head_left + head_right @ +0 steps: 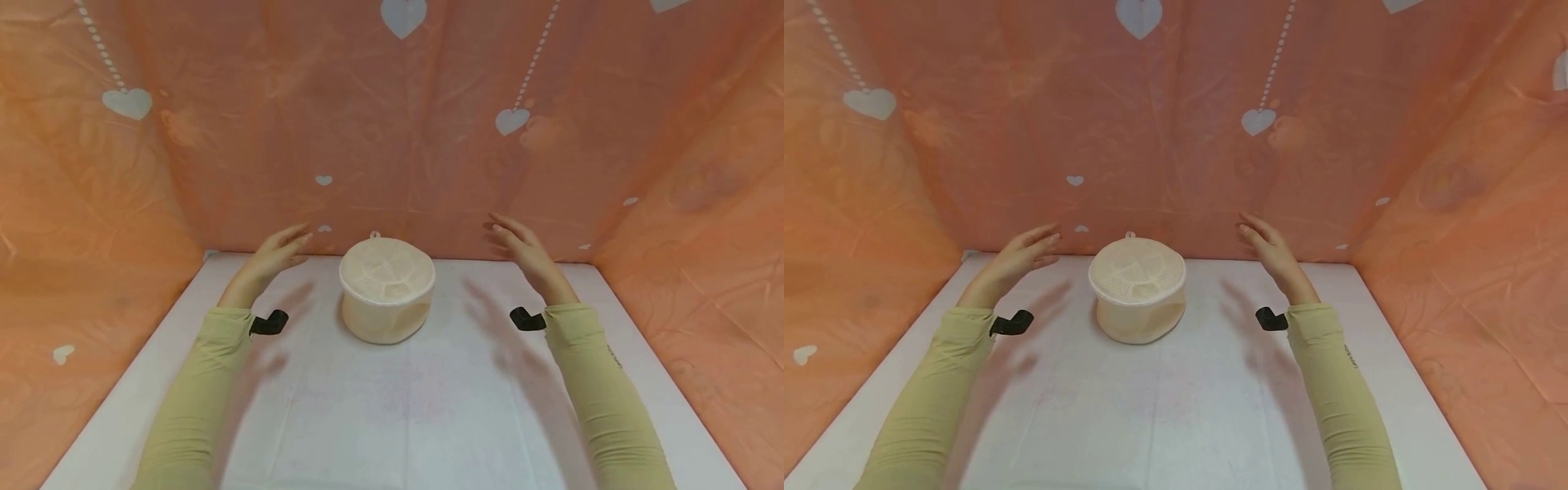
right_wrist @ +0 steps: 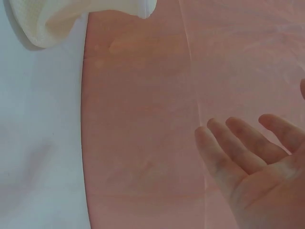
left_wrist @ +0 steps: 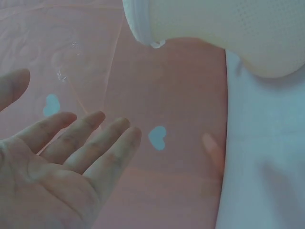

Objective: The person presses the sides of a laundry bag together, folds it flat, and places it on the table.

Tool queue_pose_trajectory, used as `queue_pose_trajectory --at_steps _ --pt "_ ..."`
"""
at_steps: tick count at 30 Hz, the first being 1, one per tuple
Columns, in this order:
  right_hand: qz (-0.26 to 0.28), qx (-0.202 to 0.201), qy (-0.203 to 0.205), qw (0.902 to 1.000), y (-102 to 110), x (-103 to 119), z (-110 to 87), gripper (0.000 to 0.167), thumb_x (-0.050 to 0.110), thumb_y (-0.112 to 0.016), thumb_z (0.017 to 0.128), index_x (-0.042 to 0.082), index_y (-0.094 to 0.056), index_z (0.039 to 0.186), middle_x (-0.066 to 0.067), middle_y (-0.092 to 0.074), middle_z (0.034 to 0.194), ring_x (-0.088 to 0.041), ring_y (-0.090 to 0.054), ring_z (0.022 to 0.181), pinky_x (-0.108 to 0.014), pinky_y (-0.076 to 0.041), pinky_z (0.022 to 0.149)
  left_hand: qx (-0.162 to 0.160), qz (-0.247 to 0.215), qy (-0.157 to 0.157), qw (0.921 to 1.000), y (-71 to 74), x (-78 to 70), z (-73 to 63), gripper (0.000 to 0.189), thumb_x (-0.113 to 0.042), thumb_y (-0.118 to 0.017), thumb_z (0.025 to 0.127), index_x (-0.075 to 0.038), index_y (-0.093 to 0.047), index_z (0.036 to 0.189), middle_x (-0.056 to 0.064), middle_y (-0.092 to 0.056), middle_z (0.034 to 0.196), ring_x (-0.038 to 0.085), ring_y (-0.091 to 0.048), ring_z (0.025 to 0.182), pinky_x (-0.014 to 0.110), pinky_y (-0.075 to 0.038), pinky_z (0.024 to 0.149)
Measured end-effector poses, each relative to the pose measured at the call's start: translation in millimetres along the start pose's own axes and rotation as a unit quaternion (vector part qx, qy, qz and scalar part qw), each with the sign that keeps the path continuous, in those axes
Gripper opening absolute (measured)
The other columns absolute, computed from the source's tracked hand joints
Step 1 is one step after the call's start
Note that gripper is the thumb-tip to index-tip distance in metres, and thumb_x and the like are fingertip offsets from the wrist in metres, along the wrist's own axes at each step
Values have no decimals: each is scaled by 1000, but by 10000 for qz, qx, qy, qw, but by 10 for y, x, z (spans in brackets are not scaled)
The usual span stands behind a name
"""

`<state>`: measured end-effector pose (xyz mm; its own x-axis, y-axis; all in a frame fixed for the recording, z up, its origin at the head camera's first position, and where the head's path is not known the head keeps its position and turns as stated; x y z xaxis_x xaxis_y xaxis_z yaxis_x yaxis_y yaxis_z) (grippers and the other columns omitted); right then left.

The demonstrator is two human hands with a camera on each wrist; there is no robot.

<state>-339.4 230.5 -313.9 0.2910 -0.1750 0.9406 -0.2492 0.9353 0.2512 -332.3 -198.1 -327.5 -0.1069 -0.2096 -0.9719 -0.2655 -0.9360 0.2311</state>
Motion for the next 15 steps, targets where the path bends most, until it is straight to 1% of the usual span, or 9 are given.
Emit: queue_pose_trajectory --at_steps 4,7,10,13,15 --pt "210 -67 -171 9996 -19 -42 13 54 29 -40 104 6 -26 151 -20 -39 143 -44 -35 131 -51 -31 108 48 -388 183 9991 -44 78 1 64 -26 -48 102 -1 -17 152 21 -18 154 37 -31 136 44 -33 109" --pt "293 -73 -304 9991 -36 -60 7 55 30 -40 104 4 -26 151 -19 -39 142 -43 -35 131 -45 -34 108 101 -524 272 9982 -72 133 0 65 -26 -48 102 1 -16 151 23 -23 152 39 -33 134 45 -33 109" --pt "387 -25 -379 9985 -55 -74 -1 56 31 -41 104 3 -25 151 -20 -38 143 -41 -36 131 -45 -34 108 82 -559 337 9978 -85 171 -1 62 -25 -48 102 0 -19 151 23 -29 150 38 -35 133 45 -34 108" --pt "532 18 -384 9978 -72 -91 -1 57 30 -40 104 2 -24 151 -23 -36 144 -40 -38 131 -50 -32 107 68 -635 364 9973 -99 193 -5 62 -25 -49 101 0 -21 151 22 -32 149 37 -36 133 45 -35 108" --pt "620 39 -415 9972 -80 -113 1 57 30 -39 105 2 -23 151 -23 -35 144 -38 -39 130 -50 -32 107 65 -722 370 9967 -110 202 -12 63 -25 -50 101 0 -21 151 22 -33 148 38 -36 133 45 -35 107"
Point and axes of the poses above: each hand's wrist, its own z-axis towards the middle knuckle, its own y-axis out of the back of the hand, x = y × z, the point moved 5 cm from there along z, towards the middle knuckle
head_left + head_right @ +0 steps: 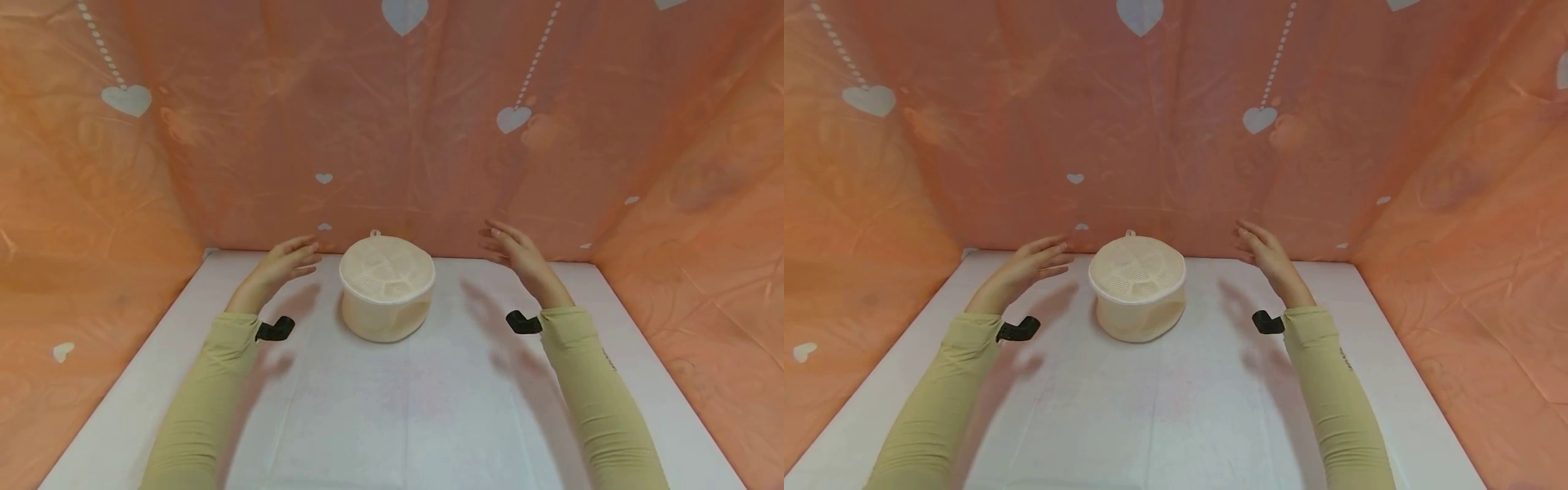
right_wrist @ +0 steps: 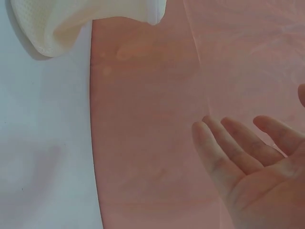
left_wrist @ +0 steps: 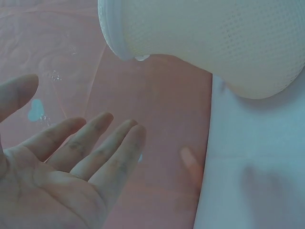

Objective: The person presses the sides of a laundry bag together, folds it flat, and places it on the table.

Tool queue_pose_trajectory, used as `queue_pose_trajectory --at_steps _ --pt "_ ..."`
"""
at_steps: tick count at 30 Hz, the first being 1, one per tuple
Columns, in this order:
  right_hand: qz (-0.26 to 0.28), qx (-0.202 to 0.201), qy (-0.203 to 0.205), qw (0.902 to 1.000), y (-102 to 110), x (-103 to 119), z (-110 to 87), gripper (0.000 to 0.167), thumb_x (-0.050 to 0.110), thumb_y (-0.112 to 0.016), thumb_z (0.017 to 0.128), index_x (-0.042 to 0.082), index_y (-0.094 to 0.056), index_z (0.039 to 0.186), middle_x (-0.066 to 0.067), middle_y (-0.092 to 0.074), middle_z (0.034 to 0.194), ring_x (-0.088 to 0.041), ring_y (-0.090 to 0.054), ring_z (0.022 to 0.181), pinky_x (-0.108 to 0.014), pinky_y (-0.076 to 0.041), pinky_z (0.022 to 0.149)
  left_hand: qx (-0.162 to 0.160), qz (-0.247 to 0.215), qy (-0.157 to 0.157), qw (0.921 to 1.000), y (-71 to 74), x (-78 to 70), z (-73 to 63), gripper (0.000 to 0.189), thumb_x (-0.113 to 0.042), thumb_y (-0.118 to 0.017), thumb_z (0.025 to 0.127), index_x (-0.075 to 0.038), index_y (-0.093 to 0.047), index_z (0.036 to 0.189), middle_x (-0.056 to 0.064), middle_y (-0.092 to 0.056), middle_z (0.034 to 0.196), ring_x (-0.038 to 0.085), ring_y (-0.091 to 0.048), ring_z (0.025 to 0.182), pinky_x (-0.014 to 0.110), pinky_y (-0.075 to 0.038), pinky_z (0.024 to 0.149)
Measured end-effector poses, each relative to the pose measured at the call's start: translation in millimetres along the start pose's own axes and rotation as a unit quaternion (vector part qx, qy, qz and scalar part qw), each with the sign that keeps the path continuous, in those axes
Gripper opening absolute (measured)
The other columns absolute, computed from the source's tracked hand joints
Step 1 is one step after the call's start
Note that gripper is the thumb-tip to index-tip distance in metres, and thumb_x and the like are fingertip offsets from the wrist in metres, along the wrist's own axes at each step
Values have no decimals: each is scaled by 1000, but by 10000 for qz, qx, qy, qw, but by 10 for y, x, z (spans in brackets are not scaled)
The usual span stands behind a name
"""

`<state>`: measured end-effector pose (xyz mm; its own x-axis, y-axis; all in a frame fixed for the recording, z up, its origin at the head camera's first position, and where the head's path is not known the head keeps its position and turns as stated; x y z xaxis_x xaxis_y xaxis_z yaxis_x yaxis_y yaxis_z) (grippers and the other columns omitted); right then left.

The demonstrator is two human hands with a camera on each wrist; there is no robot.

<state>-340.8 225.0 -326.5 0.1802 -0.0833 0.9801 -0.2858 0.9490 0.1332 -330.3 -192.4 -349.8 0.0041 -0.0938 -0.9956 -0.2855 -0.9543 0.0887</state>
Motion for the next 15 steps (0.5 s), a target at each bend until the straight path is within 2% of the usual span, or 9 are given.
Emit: queue_pose_trajectory --at_steps 8,15 --pt "193 53 -161 9997 -47 -90 16 57 32 -41 104 3 -24 151 -22 -35 146 -38 -39 130 -48 -35 106 62 -126 -79 9999 -34 24 -41 65 -30 -52 100 -2 -22 150 19 -38 146 39 -39 130 46 -38 105" --pt "273 149 -236 9992 -131 -174 18 55 29 -40 105 2 -26 150 -22 -36 144 -26 -50 120 -46 -39 104 65 -262 35 9996 -62 80 -44 65 -30 -54 99 -2 -24 149 17 -41 144 39 -41 129 49 -37 105"
Point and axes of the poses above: each hand's wrist, its own z-axis towards the middle knuckle, its own y-axis out of the back of the hand, x = y × z, the point moved 5 cm from there along z, towards the middle knuckle
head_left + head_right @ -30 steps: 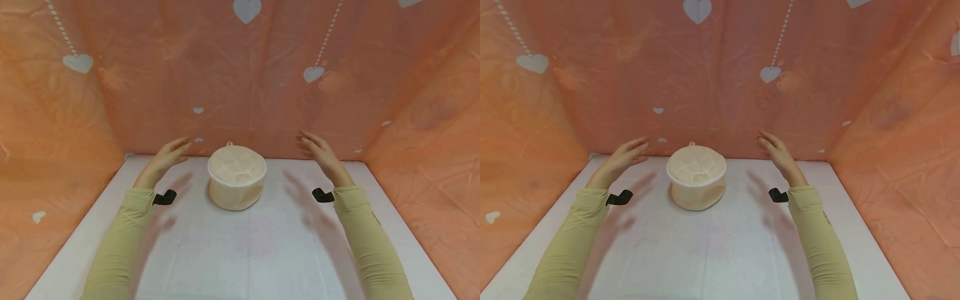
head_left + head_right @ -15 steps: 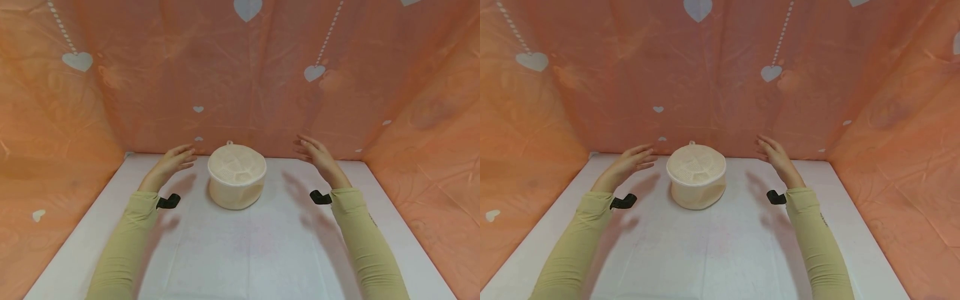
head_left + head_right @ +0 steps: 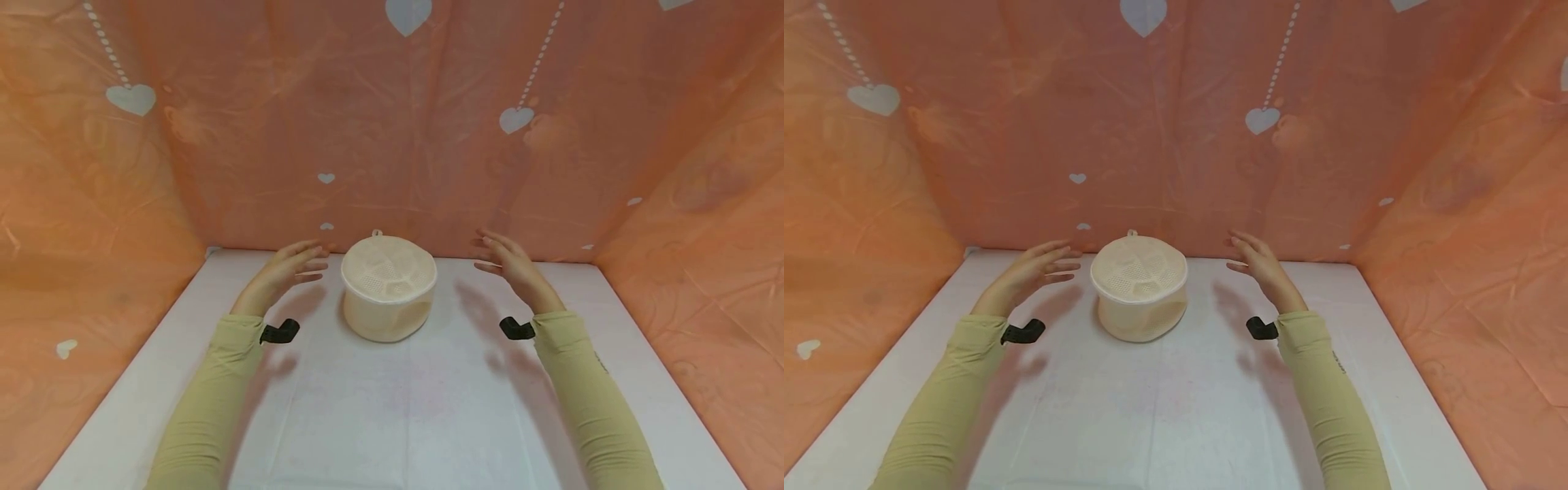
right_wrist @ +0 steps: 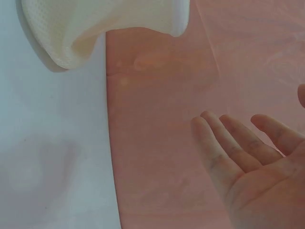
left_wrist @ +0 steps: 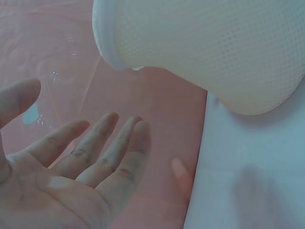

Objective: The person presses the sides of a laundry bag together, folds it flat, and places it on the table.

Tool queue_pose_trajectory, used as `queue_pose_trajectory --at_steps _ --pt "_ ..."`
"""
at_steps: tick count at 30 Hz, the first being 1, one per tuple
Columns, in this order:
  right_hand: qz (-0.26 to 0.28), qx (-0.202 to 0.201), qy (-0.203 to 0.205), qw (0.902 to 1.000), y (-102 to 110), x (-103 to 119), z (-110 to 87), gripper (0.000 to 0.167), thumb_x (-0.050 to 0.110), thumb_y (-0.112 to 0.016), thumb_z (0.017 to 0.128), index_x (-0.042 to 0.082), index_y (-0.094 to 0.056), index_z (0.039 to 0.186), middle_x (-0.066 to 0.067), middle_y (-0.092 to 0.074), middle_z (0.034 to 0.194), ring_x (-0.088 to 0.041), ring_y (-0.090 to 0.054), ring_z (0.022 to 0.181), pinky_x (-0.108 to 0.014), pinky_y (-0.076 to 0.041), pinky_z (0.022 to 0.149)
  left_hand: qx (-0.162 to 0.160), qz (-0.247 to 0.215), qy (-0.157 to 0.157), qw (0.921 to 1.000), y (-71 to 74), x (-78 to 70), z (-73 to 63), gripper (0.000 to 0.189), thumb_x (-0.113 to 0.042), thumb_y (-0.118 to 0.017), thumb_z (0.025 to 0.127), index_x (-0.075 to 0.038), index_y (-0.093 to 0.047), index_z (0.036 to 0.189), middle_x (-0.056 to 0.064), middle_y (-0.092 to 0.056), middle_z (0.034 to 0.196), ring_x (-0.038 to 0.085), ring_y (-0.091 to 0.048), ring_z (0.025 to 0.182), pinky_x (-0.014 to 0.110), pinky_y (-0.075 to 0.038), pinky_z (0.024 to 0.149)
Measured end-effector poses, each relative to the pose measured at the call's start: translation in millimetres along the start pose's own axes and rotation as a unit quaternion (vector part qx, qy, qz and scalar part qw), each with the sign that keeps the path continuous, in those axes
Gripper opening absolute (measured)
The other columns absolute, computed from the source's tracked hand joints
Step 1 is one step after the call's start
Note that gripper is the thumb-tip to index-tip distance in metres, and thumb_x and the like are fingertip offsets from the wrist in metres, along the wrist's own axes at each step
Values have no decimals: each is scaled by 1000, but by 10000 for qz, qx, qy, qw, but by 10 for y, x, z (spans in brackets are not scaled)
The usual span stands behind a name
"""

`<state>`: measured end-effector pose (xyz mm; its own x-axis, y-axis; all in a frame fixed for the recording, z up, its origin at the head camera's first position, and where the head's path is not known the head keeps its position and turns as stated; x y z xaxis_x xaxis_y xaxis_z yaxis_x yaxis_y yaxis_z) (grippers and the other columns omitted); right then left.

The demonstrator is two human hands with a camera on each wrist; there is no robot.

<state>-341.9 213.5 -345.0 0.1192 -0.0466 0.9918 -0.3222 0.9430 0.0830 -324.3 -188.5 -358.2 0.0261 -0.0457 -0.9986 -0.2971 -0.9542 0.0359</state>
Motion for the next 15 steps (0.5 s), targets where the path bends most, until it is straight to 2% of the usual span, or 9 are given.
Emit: queue_pose_trajectory --at_steps 7,9,15 --pt "-4 159 -13 9999 -67 -69 -2 55 31 -40 105 2 -26 150 -23 -35 145 -41 -38 130 -46 -39 104 -68 -67 136 9999 -23 54 -1 60 -30 -56 98 -4 -32 147 16 -43 138 39 -41 128 48 -38 104" --pt "12 189 -54 9998 -89 -81 -8 55 32 -40 104 2 -27 150 -22 -36 145 -41 -39 130 -46 -39 104 -49 -90 112 9999 -28 55 -5 57 -29 -55 99 -4 -35 146 17 -44 137 38 -45 126 48 -39 104" --pt "200 243 -174 9994 -158 -145 1 53 28 -39 105 2 -27 149 -20 -33 147 -41 -41 129 -45 -41 103 112 -143 -45 9998 -50 36 -19 48 -23 -50 101 -4 -40 144 10 -48 136 32 -49 121 47 -40 103"
Point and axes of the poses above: each hand's wrist, its own z-axis towards the middle knuckle, its own y-axis out of the back of the hand, x = y × z, the point moved 5 cm from there along z, towards the middle knuckle
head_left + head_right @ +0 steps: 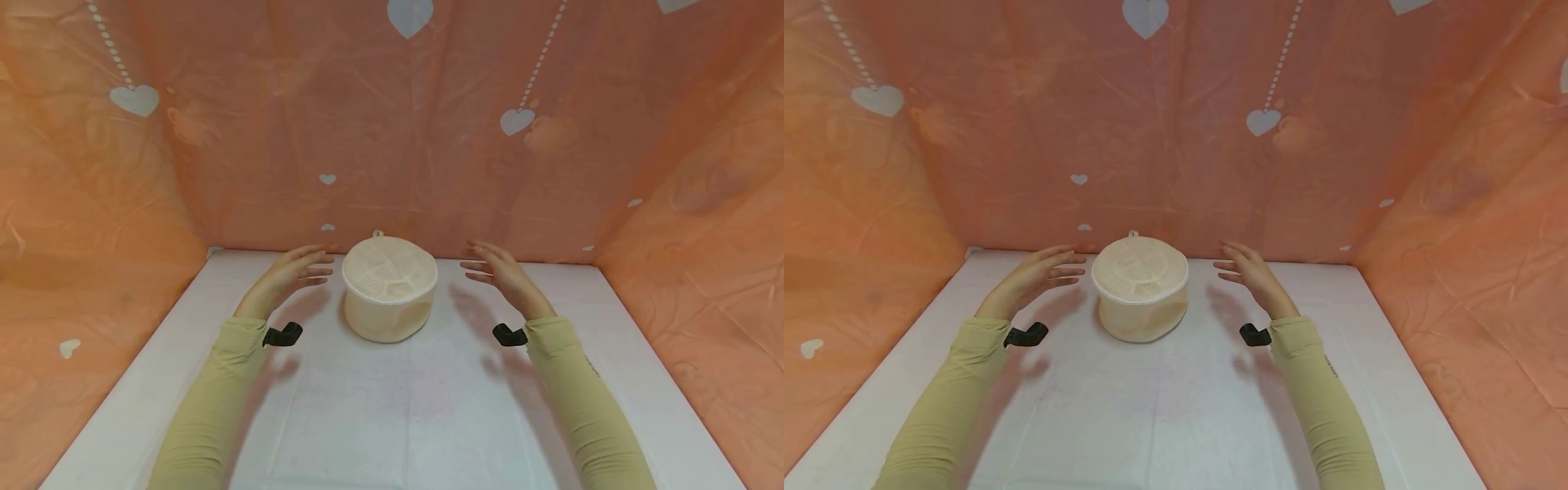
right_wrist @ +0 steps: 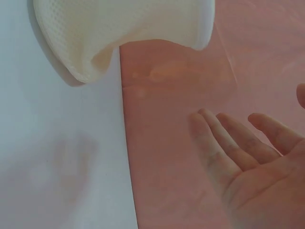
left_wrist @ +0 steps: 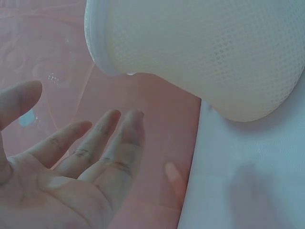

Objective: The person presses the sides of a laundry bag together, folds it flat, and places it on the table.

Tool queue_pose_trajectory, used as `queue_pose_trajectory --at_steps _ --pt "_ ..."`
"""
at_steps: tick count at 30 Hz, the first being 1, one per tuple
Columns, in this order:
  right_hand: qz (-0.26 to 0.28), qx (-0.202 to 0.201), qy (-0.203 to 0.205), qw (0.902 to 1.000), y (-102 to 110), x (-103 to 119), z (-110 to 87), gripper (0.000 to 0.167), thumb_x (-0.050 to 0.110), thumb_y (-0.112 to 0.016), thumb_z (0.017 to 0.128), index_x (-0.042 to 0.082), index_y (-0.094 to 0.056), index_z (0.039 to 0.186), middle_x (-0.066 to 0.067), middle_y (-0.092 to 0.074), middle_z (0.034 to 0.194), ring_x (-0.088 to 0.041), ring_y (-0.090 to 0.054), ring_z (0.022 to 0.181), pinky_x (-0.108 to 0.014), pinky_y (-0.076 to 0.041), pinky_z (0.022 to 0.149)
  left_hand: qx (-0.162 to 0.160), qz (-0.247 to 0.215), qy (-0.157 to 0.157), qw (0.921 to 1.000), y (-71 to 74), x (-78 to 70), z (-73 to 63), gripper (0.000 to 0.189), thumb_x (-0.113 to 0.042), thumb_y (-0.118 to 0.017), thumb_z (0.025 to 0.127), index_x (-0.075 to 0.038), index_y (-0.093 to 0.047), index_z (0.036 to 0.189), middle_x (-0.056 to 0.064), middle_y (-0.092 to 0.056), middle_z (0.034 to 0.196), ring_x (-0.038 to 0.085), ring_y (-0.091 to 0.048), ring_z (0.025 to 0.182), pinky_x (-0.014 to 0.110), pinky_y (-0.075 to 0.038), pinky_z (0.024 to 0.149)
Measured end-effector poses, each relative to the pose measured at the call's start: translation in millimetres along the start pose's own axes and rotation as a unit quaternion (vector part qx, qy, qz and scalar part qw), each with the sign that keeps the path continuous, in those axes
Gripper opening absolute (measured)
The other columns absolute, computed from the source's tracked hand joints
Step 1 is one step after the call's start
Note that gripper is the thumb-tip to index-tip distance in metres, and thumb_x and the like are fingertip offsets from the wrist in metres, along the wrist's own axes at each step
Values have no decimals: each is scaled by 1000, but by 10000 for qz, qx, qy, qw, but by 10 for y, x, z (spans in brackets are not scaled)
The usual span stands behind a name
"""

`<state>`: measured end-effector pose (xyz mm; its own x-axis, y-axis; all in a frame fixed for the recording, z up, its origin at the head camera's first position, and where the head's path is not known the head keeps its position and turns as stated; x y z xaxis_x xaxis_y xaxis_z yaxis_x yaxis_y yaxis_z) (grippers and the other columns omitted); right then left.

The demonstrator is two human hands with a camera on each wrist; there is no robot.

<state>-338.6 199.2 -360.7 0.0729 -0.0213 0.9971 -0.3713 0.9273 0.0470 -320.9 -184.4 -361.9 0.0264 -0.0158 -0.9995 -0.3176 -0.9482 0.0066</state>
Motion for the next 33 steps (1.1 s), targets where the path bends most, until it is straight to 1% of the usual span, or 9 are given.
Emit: queue_pose_trajectory --at_steps 4,6,8,10,14,17,23,28,33 --pt "104 33 -33 9999 -39 -45 8 53 29 -40 105 2 -28 149 -16 -28 150 -43 -40 129 -44 -42 102 39 -15 -50 10000 -7 -7 0 46 -20 -49 102 -4 -40 144 10 -45 141 31 -50 121 46 -41 102" --pt "191 50 -58 9998 -58 -64 8 54 29 -41 105 1 -28 149 -17 -29 150 -44 -40 129 -45 -42 102 22 -8 -50 10000 -7 -7 -1 46 -20 -49 102 -4 -40 144 9 -45 142 28 -52 120 45 -42 102" --pt "222 48 -73 9997 -73 -80 9 53 29 -41 104 1 -29 148 -19 -31 148 -43 -41 128 -44 -42 102 38 -16 -57 10000 -11 -9 3 46 -21 -49 102 -4 -40 144 8 -45 142 30 -51 120 45 -42 102" --pt "268 70 -79 9996 -88 -94 12 54 29 -41 105 0 -28 148 -21 -33 147 -43 -41 128 -45 -42 102 71 -39 -49 10000 -20 -8 12 46 -21 -50 102 -4 -41 144 10 -44 143 34 -49 123 45 -42 102" --pt "356 32 -145 9993 -116 -124 13 51 27 -40 105 0 -29 147 -21 -37 145 -41 -44 127 -45 -42 102 177 -133 28 9998 -37 11 39 46 -22 -49 102 -4 -40 144 15 -38 146 39 -44 127 46 -40 103" --pt "398 51 -202 9990 -145 -138 12 50 27 -39 105 1 -30 147 -20 -39 144 -40 -44 127 -45 -42 102 228 -167 91 9996 -41 24 49 47 -22 -48 102 -4 -38 145 18 -36 147 39 -43 127 46 -40 104" --pt "378 93 -295 9988 -211 -167 20 51 27 -39 105 1 -29 148 -22 -38 144 -42 -43 127 -45 -42 102 170 -117 220 9995 -36 45 32 50 -22 -47 102 -5 -34 147 22 -40 142 41 -44 126 46 -40 103" --pt "413 76 -335 9986 -243 -190 23 51 26 -38 105 0 -27 147 -26 -34 145 -43 -43 127 -48 -41 102 76 -296 315 9990 -41 66 35 51 -22 -48 102 -6 -33 148 25 -41 140 42 -44 126 45 -41 102" --pt "598 86 -313 9977 -260 -215 28 49 24 -38 106 -2 -28 146 -29 -32 146 -47 -38 128 -50 -39 103 144 -474 328 9982 -65 87 54 53 -23 -48 102 -6 -30 150 27 -38 143 42 -41 128 44 -41 103"
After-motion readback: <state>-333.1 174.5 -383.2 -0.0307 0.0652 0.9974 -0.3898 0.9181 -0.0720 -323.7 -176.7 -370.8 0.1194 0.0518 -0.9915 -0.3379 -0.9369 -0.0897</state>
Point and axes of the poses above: each hand's wrist, its own z-axis towards the middle knuckle, its own y-axis out of the back of the hand, x = y × z, the point moved 5 cm from there along z, towards the middle knuckle
